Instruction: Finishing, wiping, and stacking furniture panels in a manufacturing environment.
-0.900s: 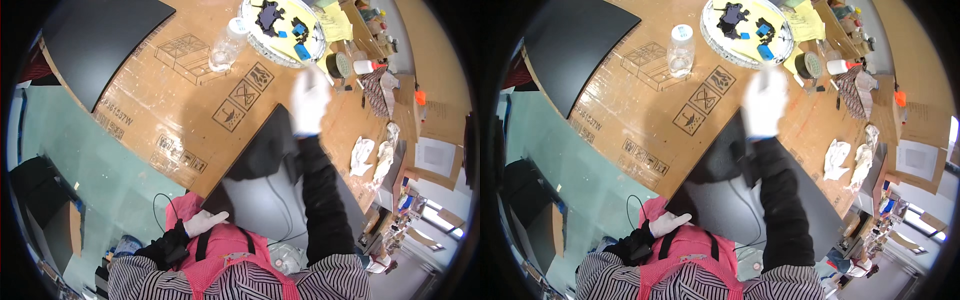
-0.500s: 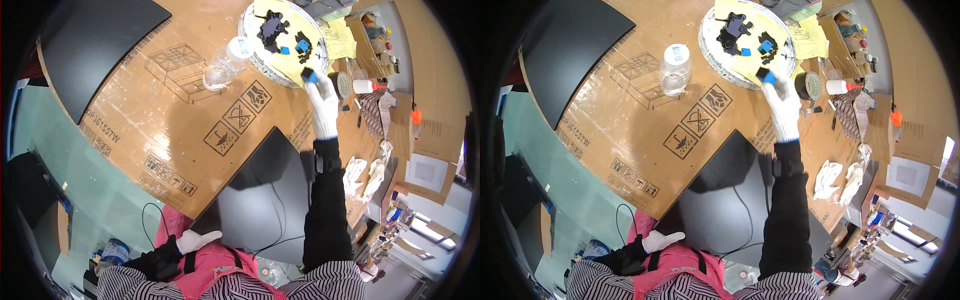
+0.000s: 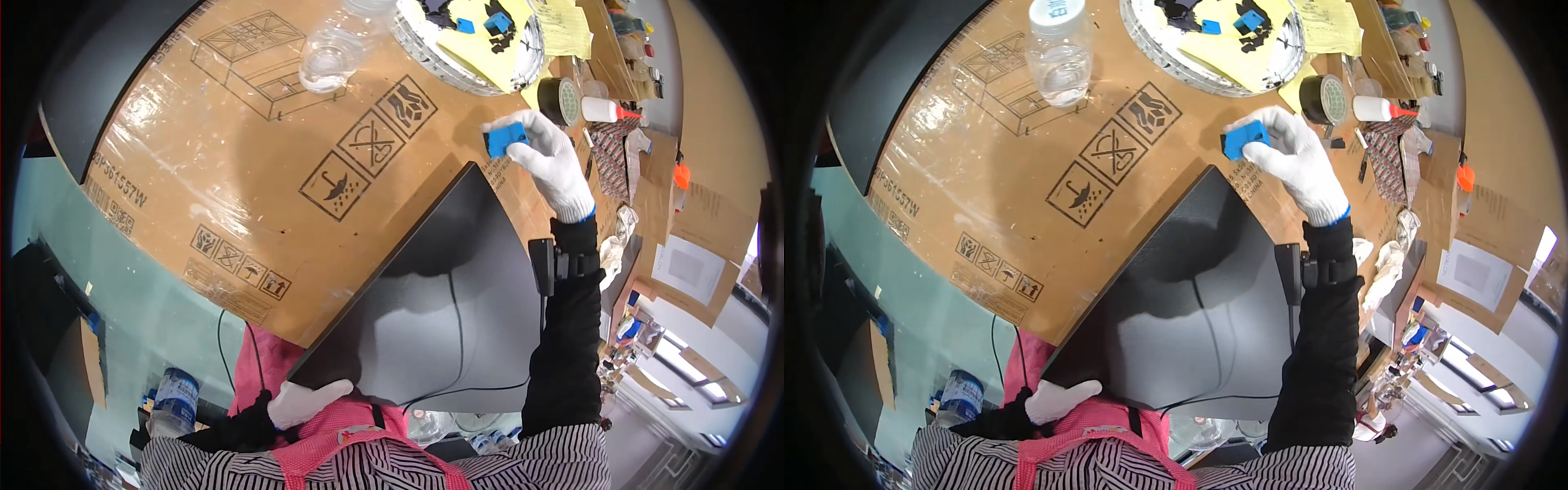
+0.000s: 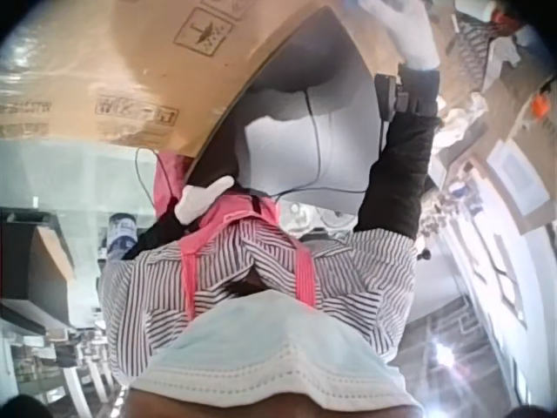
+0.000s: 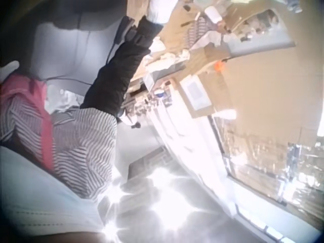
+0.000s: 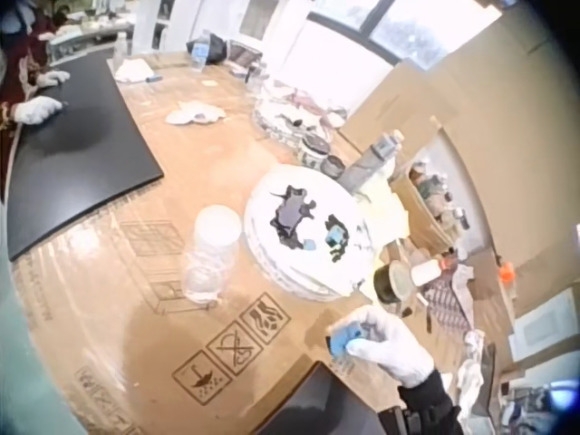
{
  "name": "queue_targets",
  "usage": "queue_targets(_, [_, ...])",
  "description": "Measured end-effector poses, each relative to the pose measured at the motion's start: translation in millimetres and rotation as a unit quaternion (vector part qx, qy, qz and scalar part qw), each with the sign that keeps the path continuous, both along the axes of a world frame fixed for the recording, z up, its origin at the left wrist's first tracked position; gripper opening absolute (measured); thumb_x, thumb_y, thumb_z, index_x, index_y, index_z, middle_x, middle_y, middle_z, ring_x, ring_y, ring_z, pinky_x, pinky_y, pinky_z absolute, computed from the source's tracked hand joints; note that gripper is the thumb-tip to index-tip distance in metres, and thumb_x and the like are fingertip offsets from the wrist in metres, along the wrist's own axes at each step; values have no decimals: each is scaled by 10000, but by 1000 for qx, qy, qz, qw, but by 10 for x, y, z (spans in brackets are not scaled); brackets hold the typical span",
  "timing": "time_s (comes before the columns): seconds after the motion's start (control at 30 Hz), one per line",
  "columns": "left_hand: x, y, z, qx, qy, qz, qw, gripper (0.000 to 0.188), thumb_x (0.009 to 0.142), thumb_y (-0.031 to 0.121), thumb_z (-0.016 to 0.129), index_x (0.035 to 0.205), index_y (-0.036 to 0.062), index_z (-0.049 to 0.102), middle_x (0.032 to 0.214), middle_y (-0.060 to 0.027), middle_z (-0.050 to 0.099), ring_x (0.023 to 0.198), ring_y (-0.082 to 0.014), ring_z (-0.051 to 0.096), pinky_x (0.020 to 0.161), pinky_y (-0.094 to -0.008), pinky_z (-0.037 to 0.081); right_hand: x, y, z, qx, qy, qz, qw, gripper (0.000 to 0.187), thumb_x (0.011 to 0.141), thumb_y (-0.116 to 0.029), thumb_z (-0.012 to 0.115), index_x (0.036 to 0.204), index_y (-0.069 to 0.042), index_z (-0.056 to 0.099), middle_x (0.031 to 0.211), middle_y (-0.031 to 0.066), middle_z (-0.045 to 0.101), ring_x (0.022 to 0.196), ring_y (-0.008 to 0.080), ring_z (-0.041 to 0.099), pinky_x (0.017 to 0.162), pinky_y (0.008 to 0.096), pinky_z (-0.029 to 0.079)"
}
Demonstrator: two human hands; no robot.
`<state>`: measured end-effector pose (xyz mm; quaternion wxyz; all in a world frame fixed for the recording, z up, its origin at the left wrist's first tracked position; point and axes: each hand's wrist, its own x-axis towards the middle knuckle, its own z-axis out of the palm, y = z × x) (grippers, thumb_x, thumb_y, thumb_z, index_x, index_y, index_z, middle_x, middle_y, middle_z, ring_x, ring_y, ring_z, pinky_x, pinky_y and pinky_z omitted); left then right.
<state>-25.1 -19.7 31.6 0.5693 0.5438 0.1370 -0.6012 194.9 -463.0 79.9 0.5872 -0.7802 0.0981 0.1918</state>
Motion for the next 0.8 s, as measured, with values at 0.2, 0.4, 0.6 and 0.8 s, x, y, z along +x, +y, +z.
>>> queue_targets(0.2, [95,23,272,22,55,0,998,357,906,329,825,1067,25,732,987,-23,716,881,-123,648,804,-308,557,155,-11,-83,63,52,80,993,349,932,-180,775,1203,-4,644,1053,28,661,901,105,648,846,272,532])
queue_targets(0.4, [103,67,416,7,112,-41,993,408,943,407,789,1028,10,745,993,-23,716,873,-108,656,794,-305,563,145,-5,-154,135,55,109,983,363,958,-236,754,1221,-5,659,1014,26,676,879,107,639,825,271,528])
queue_targets(0.6, [137,57,440,-24,179,-41,983,389,962,382,774,1086,15,740,1053,-28,727,925,-115,674,811,-297,566,182,10,-196,66,56,110,990,402,958,-287,757,1229,-4,667,1032,39,703,930,121,687,841,268,541])
queue_targets(0.8, [-45,131,349,-20,178,-39,983,342,969,320,767,1124,17,730,1050,-20,723,929,-109,667,828,-289,566,171,114,-20,88,49,116,988,376,977,-263,737,1240,-4,667,1043,43,709,927,115,691,844,266,548])
